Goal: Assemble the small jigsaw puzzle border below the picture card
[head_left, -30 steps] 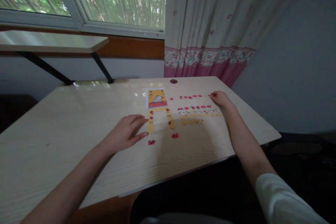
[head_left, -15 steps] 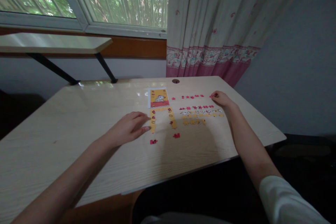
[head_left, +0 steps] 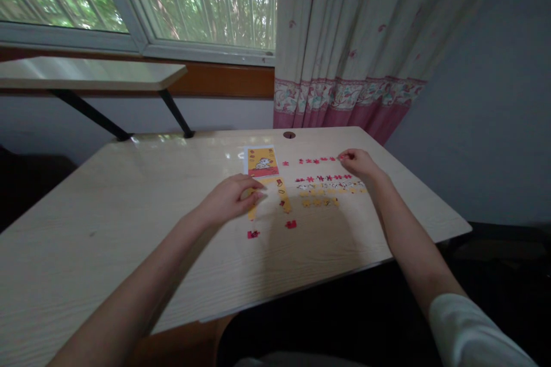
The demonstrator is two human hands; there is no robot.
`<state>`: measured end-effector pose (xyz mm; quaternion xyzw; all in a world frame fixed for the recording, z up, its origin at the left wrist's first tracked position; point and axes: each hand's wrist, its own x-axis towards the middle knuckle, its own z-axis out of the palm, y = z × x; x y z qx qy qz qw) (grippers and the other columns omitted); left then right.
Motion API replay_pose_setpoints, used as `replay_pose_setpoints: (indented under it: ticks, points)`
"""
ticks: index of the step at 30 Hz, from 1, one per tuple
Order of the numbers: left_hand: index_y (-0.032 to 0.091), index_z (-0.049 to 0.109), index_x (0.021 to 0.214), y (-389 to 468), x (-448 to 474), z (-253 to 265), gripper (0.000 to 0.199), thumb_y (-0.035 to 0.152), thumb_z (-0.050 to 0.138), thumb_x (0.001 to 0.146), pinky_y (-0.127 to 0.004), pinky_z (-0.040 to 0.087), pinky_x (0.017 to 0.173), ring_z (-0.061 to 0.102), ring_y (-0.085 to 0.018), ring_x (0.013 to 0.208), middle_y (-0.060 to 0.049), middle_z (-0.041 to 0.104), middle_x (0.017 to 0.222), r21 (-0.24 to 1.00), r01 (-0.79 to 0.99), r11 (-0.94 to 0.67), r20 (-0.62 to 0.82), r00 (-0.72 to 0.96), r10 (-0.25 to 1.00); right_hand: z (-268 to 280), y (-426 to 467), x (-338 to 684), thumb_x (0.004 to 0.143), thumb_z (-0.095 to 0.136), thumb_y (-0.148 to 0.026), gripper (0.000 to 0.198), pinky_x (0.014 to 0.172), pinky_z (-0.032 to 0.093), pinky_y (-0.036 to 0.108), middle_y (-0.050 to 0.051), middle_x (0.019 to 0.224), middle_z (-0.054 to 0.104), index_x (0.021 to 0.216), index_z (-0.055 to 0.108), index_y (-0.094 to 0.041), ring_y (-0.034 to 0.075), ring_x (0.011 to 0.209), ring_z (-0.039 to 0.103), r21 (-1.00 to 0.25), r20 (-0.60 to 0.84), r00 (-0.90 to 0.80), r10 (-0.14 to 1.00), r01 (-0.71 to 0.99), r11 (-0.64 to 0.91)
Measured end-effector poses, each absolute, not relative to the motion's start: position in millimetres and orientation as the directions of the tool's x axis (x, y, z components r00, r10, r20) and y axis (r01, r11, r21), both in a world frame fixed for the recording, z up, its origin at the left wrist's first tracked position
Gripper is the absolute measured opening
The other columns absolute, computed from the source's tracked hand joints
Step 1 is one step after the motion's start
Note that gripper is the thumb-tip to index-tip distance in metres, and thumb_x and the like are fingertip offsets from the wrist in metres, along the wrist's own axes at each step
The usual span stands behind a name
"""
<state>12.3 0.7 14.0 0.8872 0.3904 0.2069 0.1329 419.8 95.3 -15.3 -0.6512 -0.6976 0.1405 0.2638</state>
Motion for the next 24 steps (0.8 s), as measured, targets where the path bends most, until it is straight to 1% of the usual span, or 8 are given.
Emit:
replay_pose_setpoints:
  ticks: [1,3,5,7,11,16,19,24]
  points:
    - [0.017,0.067,0.1,-1.6,14.0,12.0,0.031,0.037,0.045,0.089,-0.038,0.049,0.083,0.062,-0.022,0.091,-0.01,0.069,0.098,0.431,0.624,-0.652,0.274,0.598,0.753,-10.9,92.3,410.0,0.072,0.054,-0.021,0.024,0.062,0.041,0.024,0.005,0.075,0.067,0.09,0.069,-0.013,0.013,0.065,0.054,-0.565,0.213,0.0,0.977,0.816,0.123]
    - [0.018,0.068,0.095,-6.6,17.0,7.1,0.028,0.036,0.047,0.089,-0.036,0.049,0.08,0.063,-0.021,0.087,-0.009,0.07,0.093,0.489,0.593,-0.639,0.293,0.579,0.761,-3.3,85.4,386.0,0.07,0.057,-0.022,0.022,0.064,0.043,0.025,0.005,0.076,0.067,0.087,0.068,-0.014,0.013,0.066,0.055,-0.622,0.239,-0.068,0.969,0.756,0.206]
    - [0.018,0.068,0.09,-11.2,20.2,2.2,0.025,0.034,0.048,0.088,-0.035,0.05,0.077,0.063,-0.02,0.083,-0.008,0.07,0.09,0.532,0.564,-0.631,0.32,0.556,0.767,1.6,76.1,357.9,0.07,0.061,-0.026,0.019,0.066,0.044,0.025,0.005,0.079,0.067,0.084,0.066,-0.014,0.013,0.068,0.057,-0.73,0.258,-0.17,0.951,0.611,0.307]
    - [0.019,0.068,0.089,-15.4,24.2,-1.6,0.022,0.031,0.049,0.087,-0.033,0.05,0.073,0.063,-0.019,0.081,-0.008,0.07,0.088,0.582,0.545,-0.604,0.341,0.51,0.789,2.8,63.4,328.7,0.07,0.065,-0.032,0.022,0.064,0.046,0.025,0.004,0.078,0.066,0.084,0.064,-0.015,0.012,0.066,0.058,-0.837,0.249,-0.258,0.934,0.427,0.341]
    - [0.019,0.069,0.085,-22.4,34.3,-4.3,0.019,0.032,0.054,0.085,-0.03,0.049,0.069,0.061,-0.016,0.073,-0.005,0.07,0.085,0.7,0.513,-0.497,0.338,0.375,0.863,-2.0,32.6,280.3,0.071,0.068,-0.042,0.037,0.061,0.047,0.025,0.001,0.075,0.065,0.1,0.065,-0.019,0.011,0.064,0.058,-0.92,0.231,-0.431,0.872,0.196,0.34]
    - [0.019,0.071,0.084,-27.2,43.2,-6.3,0.021,0.037,0.061,0.081,-0.028,0.046,0.066,0.058,-0.015,0.069,-0.004,0.069,0.08,0.777,0.44,-0.45,0.325,0.333,0.885,-9.0,7.9,252.7,0.073,0.068,-0.047,0.035,0.058,0.046,0.025,0.002,0.079,0.068,0.098,0.068,-0.021,0.011,0.063,0.057,-0.925,0.255,-0.447,0.858,0.147,0.351]
    - [0.018,0.071,0.08,-27.5,46.6,-10.5,0.021,0.037,0.062,0.08,-0.027,0.044,0.063,0.057,-0.015,0.067,-0.004,0.068,0.077,0.807,0.409,-0.427,0.315,0.313,0.896,-10.8,3.2,247.6,0.071,0.07,-0.048,0.036,0.058,0.047,0.025,0.001,0.075,0.069,0.095,0.067,-0.022,0.011,0.061,0.058,-0.935,0.26,-0.433,0.863,0.109,0.337]
    - [0.016,0.07,0.077,-26.9,50.7,-14.5,0.025,0.04,0.063,0.078,-0.025,0.039,0.053,0.05,-0.012,0.057,-0.004,0.065,0.072,0.878,0.328,-0.349,0.277,0.246,0.929,-10.9,0.8,245.1,0.065,0.075,-0.05,0.037,0.062,0.049,0.027,-0.001,0.068,0.068,0.087,0.065,-0.022,0.013,0.061,0.062,-0.935,0.225,-0.411,0.884,0.166,0.315]
